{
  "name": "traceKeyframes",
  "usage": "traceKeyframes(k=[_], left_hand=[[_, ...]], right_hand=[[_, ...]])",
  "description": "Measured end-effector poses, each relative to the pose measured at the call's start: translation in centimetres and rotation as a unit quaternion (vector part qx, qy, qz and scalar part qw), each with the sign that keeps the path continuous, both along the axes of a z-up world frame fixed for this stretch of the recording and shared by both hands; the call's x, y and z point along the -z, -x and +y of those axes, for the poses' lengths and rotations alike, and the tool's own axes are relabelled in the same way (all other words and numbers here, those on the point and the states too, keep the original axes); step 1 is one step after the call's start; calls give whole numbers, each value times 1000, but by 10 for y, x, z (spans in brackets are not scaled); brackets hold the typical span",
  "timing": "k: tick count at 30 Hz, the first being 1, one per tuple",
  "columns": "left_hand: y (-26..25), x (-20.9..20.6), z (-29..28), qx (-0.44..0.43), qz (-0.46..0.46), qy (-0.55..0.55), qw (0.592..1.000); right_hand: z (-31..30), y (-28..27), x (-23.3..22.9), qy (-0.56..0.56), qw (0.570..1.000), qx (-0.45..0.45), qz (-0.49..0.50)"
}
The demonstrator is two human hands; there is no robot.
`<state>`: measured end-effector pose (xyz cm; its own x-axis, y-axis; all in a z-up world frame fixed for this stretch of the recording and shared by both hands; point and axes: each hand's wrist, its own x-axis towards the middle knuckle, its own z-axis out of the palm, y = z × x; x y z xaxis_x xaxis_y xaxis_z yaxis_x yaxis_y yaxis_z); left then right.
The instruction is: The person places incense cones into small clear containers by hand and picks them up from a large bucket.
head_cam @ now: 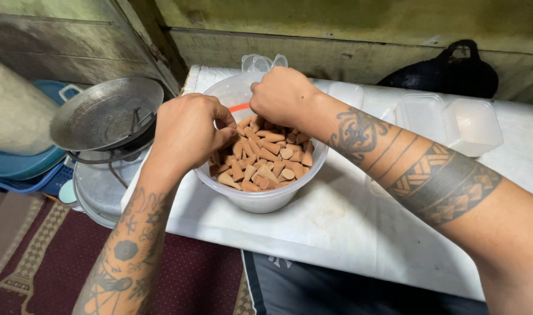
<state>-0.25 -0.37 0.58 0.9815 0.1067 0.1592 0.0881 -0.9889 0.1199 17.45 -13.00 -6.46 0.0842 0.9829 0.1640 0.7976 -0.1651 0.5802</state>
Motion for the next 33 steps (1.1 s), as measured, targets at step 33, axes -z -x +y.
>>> traceKeyframes(k=[33], left_hand=[[4, 4, -5, -91, 3, 24, 996]], right_hand=[[-275, 65, 4, -489, 766, 31, 417]])
